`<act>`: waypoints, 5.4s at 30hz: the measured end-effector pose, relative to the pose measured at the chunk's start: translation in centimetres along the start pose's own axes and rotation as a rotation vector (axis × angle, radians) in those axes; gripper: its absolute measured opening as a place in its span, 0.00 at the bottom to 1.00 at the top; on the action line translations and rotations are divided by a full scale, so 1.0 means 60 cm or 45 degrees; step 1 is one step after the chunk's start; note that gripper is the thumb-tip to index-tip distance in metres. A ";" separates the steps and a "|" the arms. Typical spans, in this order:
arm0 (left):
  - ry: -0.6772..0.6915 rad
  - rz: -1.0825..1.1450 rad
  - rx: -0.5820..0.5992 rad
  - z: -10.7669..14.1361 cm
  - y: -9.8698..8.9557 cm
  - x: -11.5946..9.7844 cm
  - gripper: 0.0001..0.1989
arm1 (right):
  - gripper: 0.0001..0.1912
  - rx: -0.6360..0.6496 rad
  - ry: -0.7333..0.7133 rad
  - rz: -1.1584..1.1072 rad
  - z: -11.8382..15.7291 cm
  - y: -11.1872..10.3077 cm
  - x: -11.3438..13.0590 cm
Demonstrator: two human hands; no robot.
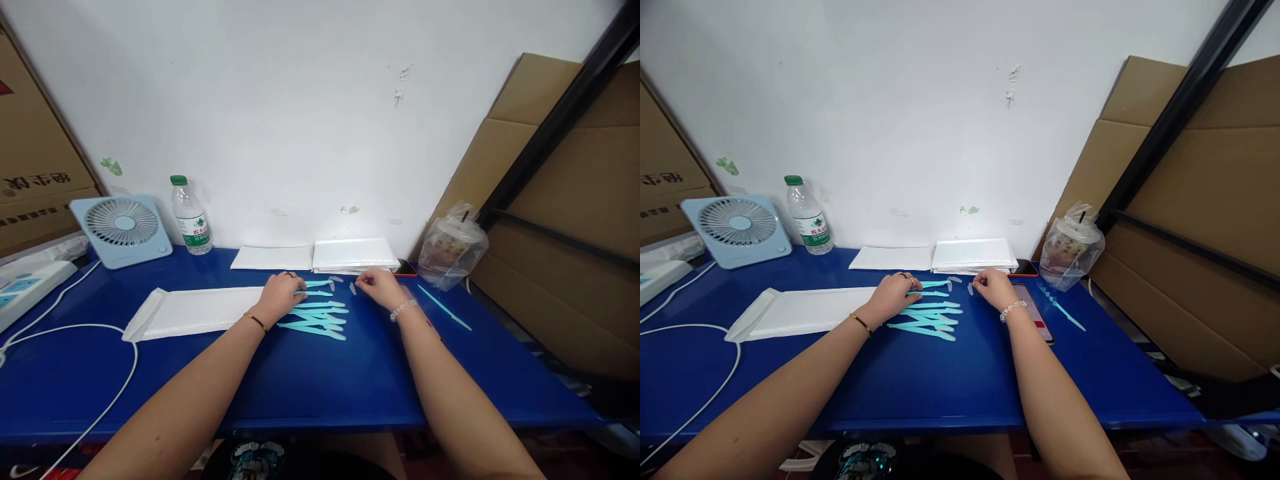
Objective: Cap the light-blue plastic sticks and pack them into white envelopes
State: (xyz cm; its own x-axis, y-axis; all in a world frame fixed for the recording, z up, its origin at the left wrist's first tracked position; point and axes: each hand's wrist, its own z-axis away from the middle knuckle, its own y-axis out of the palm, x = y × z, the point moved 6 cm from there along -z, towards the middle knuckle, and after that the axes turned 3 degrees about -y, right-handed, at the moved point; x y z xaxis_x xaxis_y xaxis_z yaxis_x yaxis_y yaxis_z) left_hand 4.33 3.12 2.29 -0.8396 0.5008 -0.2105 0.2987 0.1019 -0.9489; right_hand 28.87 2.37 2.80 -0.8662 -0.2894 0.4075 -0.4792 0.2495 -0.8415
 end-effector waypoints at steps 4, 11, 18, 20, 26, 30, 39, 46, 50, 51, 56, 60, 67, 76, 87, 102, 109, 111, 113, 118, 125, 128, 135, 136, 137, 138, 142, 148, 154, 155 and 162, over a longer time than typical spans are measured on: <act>-0.022 0.021 0.027 -0.002 0.003 0.002 0.06 | 0.07 0.067 0.034 0.077 0.002 0.028 0.005; -0.046 0.059 0.038 -0.003 0.002 0.001 0.06 | 0.06 0.274 0.038 -0.279 0.006 0.070 0.026; -0.038 0.086 0.050 -0.001 0.001 0.001 0.07 | 0.08 0.266 0.017 -0.324 0.007 0.073 0.033; -0.024 0.094 0.052 -0.001 0.001 0.001 0.07 | 0.09 0.267 0.013 -0.327 0.007 0.073 0.034; -0.003 0.155 0.081 -0.003 0.004 -0.001 0.07 | 0.09 0.262 -0.009 -0.337 0.009 0.074 0.048; 0.012 0.222 0.130 -0.003 0.013 -0.005 0.07 | 0.09 0.310 -0.043 -0.370 0.012 0.077 0.066; 0.034 0.143 -0.050 -0.006 0.001 0.001 0.15 | 0.09 0.031 -0.106 -0.180 -0.002 0.063 0.071; -0.005 0.064 -0.005 -0.013 0.011 0.015 0.10 | 0.05 0.065 -0.099 0.184 -0.017 0.077 0.068; -0.019 0.088 0.013 -0.011 0.008 0.015 0.10 | 0.04 0.058 -0.061 0.239 -0.014 0.064 0.051; -0.028 0.095 0.021 -0.010 0.007 0.015 0.10 | 0.04 0.066 -0.072 0.198 -0.013 0.063 0.048; -0.054 0.099 0.020 -0.010 0.006 0.018 0.11 | 0.06 0.117 -0.204 -0.056 -0.009 0.063 0.045; -0.028 0.093 0.016 -0.012 0.009 0.019 0.10 | 0.07 0.132 -0.242 -0.041 -0.010 0.067 0.053; -0.004 0.062 0.010 -0.012 0.003 0.011 0.11 | 0.07 0.147 -0.291 0.016 -0.008 0.077 0.082; 0.062 0.079 0.015 0.000 -0.012 -0.017 0.11 | 0.09 0.077 -0.277 -0.111 -0.008 0.056 0.062; -0.176 0.217 0.137 -0.011 0.020 0.032 0.06 | 0.07 0.068 -0.264 -0.015 -0.019 0.075 0.056; -0.162 0.190 0.066 -0.011 0.015 0.022 0.05 | 0.10 0.228 -0.168 -0.364 -0.006 0.081 0.068; -0.127 0.197 0.030 -0.011 0.014 0.026 0.04 | 0.10 0.221 -0.167 -0.364 -0.003 0.080 0.069; -0.111 0.213 0.038 -0.012 0.016 0.021 0.05 | 0.09 0.220 -0.190 -0.365 -0.002 0.083 0.077; -0.088 0.230 0.041 -0.013 0.019 0.014 0.05 | 0.09 0.223 -0.230 -0.363 -0.001 0.087 0.087; -0.046 0.224 0.065 -0.011 0.021 -0.001 0.07 | 0.09 0.255 -0.291 -0.319 0.002 0.089 0.104; 0.191 0.201 0.275 0.025 0.000 -0.037 0.38 | 0.42 0.468 -0.374 -0.077 0.050 0.063 0.149; 0.245 0.107 0.395 0.053 0.000 -0.062 0.32 | 0.36 0.511 -0.401 0.017 0.091 0.055 0.177; 0.350 -0.111 0.297 0.143 0.016 -0.137 0.11 | 0.09 0.415 -0.443 0.248 0.185 0.055 0.229; 0.366 -0.118 0.286 0.155 0.018 -0.146 0.11 | 0.10 0.446 -0.432 0.291 0.193 0.057 0.233; 0.372 -0.119 0.274 0.164 0.018 -0.153 0.11 | 0.12 0.485 -0.422 0.326 0.199 0.057 0.236; 0.367 -0.111 0.256 0.172 0.017 -0.158 0.11 | 0.13 0.523 -0.414 0.349 0.202 0.054 0.239; 0.219 0.138 0.160 0.177 0.004 -0.164 0.10 | 0.13 0.547 -0.398 0.332 0.191 -0.007 0.257; -0.014 0.976 -0.163 0.159 -0.009 -0.165 0.08 | 0.20 0.126 -0.613 -0.073 0.164 -0.142 0.344; -0.125 1.312 -0.159 0.167 0.006 -0.162 0.07 | 0.16 0.132 -0.564 -0.309 0.166 -0.092 0.354; -0.150 1.389 -0.148 0.171 0.004 -0.160 0.07 | 0.20 0.092 -0.514 -0.453 0.166 -0.088 0.341; -0.144 2.139 0.976 0.223 0.021 -0.223 0.21 | 0.25 0.546 -0.172 -1.456 0.204 -0.010 0.300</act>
State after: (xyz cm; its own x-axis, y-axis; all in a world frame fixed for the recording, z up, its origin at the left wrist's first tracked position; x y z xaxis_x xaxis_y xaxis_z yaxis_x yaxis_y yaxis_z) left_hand 9.86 -14.92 0.77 0.0540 -0.4057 -0.9124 0.5304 -0.7625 0.3704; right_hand 15.33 -14.32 6.31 0.0557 -0.2420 0.9687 -0.8455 -0.5275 -0.0832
